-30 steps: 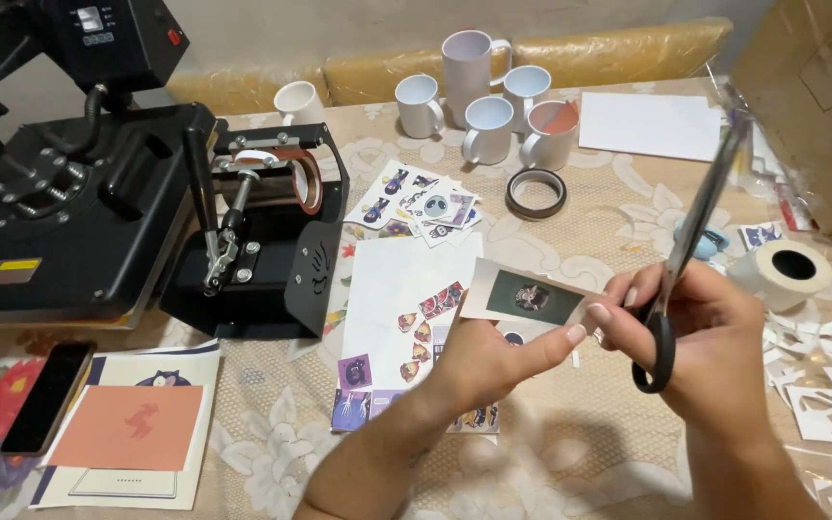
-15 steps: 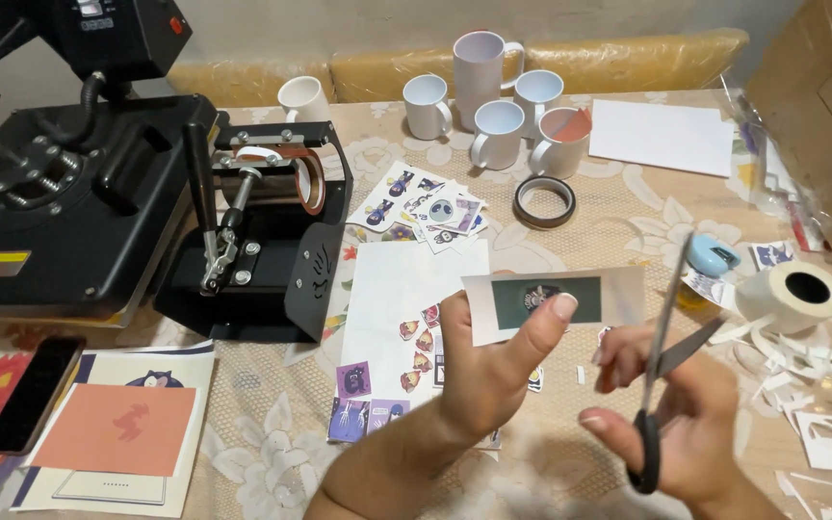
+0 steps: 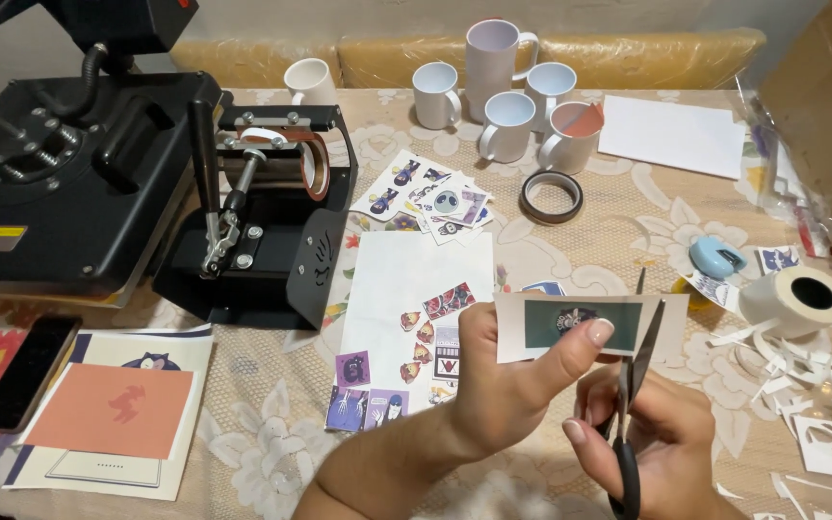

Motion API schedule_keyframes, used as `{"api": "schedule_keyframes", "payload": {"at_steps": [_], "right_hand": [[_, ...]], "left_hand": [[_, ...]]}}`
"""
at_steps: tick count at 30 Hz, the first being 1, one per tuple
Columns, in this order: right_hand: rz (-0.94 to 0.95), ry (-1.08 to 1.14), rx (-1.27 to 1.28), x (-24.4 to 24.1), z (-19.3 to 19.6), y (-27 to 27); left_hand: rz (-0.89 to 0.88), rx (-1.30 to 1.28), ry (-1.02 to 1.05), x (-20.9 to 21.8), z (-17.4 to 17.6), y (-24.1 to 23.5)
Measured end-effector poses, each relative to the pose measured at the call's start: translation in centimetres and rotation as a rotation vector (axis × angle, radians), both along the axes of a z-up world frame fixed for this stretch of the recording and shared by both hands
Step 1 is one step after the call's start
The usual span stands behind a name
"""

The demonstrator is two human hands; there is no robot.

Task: The person sits at a table and uses scissors to cut out various cartoon stickers from a sheet of paper. They carefully trim around the edges of each character, including a blue robot and a pink pony, placing the finished stickers on the table.

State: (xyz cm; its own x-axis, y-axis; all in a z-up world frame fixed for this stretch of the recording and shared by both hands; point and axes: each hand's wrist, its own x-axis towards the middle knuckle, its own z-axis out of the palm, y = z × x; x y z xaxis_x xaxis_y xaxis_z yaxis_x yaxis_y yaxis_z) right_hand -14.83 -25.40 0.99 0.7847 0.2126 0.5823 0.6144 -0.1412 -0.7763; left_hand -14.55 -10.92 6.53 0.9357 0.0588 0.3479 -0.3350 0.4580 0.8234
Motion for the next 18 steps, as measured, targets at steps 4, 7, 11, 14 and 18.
{"api": "schedule_keyframes", "payload": {"at_steps": [4,7,11,14,18], "right_hand": [[-0.032,-0.006,-0.027,0.07,0.07,0.00],[-0.027,-0.002,-0.023,0.10,-0.08,-0.04],[-0.026,0.005,-0.020,0.16,-0.40,-0.19],[-0.027,-0.017,-0.038,0.28,-0.17,-0.24],[-0.029,-0.004,-0.014,0.13,-0.06,-0.06]], "left_hand": [[-0.011,-0.019,0.000,0.10,-0.13,-0.08],[-0.031,-0.028,0.007,0.01,0.03,-0.03],[-0.029,-0.013,0.034,0.02,-0.14,-0.01],[-0.039,-0.026,0.017,0.02,-0.08,0.00],[-0.054,-0.024,0.015,-0.07,0.20,0.03]]}}
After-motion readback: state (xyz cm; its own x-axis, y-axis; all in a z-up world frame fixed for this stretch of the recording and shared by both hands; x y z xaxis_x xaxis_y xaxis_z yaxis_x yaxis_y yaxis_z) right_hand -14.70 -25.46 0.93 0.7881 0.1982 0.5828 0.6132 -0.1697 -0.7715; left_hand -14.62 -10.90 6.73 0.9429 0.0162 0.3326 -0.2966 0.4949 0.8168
